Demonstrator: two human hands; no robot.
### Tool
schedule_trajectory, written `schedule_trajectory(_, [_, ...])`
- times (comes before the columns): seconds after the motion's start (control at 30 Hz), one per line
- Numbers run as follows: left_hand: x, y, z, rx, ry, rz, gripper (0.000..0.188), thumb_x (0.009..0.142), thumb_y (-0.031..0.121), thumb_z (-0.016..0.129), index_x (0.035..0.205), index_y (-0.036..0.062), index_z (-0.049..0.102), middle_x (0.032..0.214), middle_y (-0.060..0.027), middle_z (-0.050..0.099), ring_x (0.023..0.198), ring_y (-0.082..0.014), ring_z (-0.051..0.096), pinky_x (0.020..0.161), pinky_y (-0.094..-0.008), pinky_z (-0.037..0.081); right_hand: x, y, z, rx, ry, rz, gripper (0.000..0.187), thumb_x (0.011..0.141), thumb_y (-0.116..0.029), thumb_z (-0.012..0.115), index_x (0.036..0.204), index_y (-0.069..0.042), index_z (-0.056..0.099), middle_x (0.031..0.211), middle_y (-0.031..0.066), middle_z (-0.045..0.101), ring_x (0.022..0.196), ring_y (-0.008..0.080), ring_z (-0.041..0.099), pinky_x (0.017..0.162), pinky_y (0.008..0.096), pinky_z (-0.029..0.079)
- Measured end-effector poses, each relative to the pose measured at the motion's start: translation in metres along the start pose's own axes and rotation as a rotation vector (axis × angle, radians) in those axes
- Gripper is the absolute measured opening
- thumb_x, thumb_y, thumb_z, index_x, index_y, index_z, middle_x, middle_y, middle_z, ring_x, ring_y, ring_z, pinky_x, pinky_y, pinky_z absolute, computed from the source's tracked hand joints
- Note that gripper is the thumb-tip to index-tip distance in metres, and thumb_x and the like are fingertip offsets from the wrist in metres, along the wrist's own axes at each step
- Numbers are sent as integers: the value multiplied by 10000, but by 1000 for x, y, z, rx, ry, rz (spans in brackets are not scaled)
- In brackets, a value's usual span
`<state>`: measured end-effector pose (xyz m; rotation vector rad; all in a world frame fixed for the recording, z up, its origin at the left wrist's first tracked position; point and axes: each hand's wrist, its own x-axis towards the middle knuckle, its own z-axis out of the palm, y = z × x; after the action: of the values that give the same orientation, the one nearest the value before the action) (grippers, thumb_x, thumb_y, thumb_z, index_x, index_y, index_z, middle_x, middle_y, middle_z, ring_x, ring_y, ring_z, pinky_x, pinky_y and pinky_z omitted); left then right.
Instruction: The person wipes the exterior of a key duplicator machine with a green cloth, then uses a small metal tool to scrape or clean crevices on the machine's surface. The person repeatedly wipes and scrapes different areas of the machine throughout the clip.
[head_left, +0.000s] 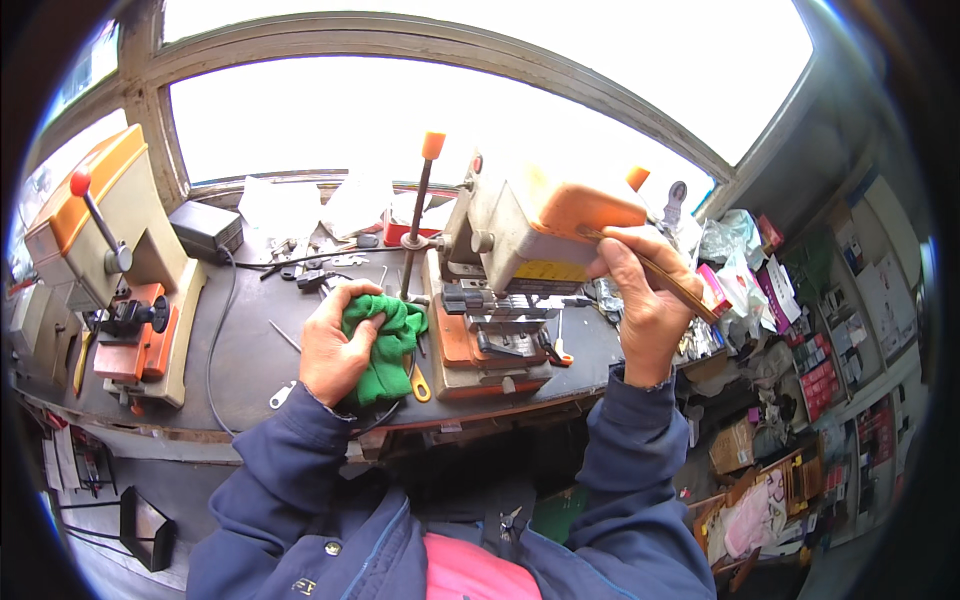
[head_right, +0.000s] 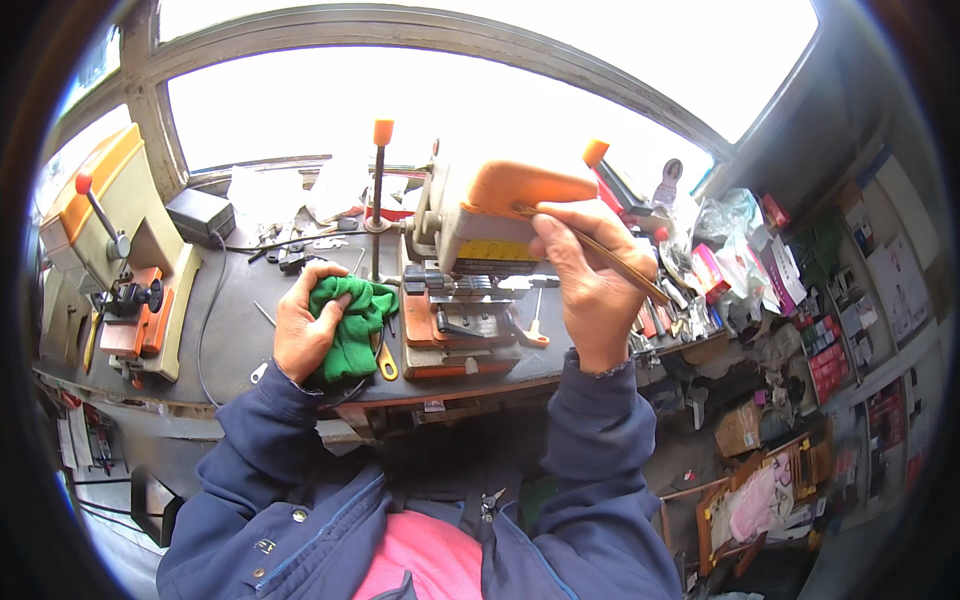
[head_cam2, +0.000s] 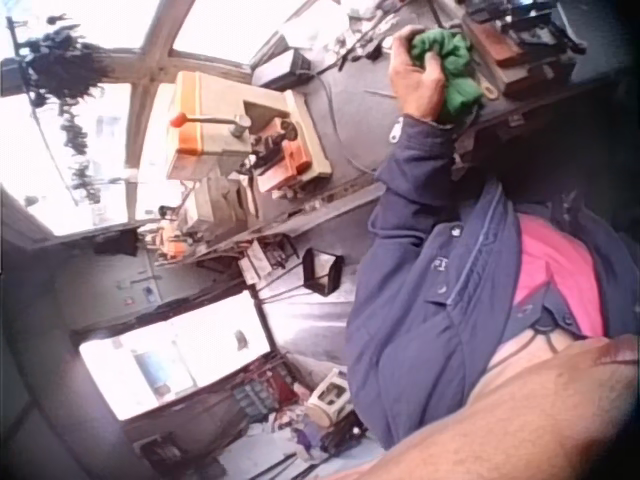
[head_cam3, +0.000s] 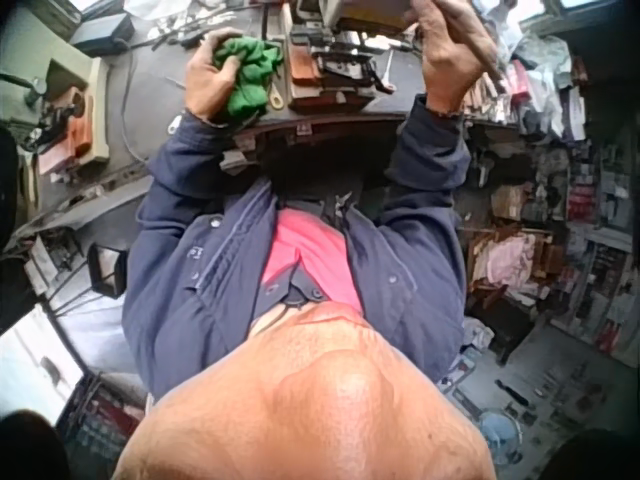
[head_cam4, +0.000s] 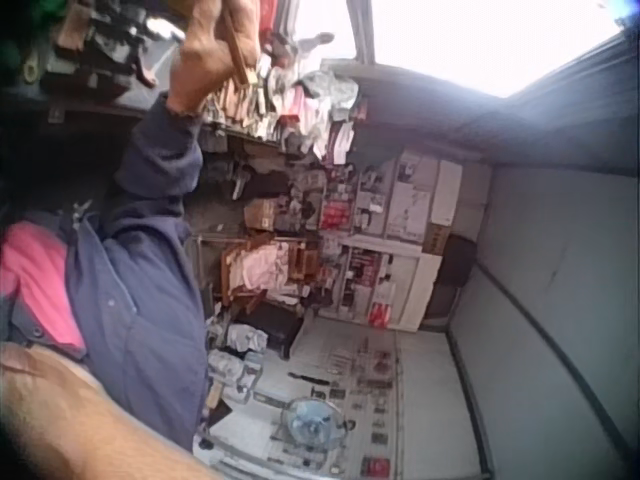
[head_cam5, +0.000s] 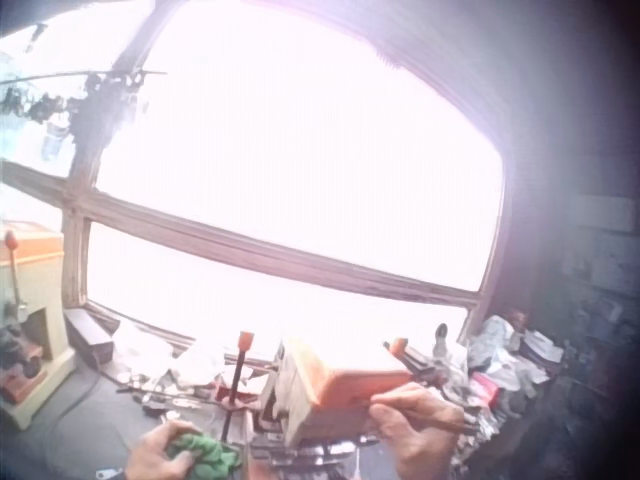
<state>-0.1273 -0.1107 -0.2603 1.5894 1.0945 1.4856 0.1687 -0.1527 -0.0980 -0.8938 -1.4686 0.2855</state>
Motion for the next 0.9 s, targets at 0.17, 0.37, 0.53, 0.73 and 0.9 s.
schedule_trajectory(0.17, [-1,1,-1,3,5,-2,292,944,-12,728,1231,38,713,1082,-137,784,1002,-233,769,911,-355,583,-2,-3,10,-31,16,11,135,992,28,780,1122,64,783,889,84,777,777,135,742,728,251,578])
schedule_trajectory(0.37, [-3,1,-2,1,16,0,298,941,-11,730,1235,41,713,1086,-140,782,1007,-241,766,916,-358,581,-1,-8,11,-49,71,17,132,988,49,773,1119,65,780,909,72,774,790,122,744,735,242,584])
schedule_trajectory(0.53, [-2,-1,-1,16,0,-6,303,942,-5,733,1238,55,716,1086,-143,779,1006,-252,767,913,-365,581,-5,-9,20,-38,4,-8,130,988,72,763,1117,63,779,935,72,773,806,118,740,757,243,598])
schedule_trajectory(0.73, [-3,-3,-1,25,18,-10,295,941,13,744,1231,64,719,1081,-143,779,1003,-275,772,907,-368,580,-4,-13,27,-25,42,57,124,989,70,764,1112,67,778,948,75,774,807,120,746,750,246,605])
schedule_trajectory(0.9, [-3,-2,-3,9,7,-11,293,940,19,747,1227,69,720,1080,-147,780,1005,-283,776,913,-366,580,-2,-15,32,-62,1,-34,124,987,82,758,1108,72,778,982,80,767,805,119,745,755,243,607])
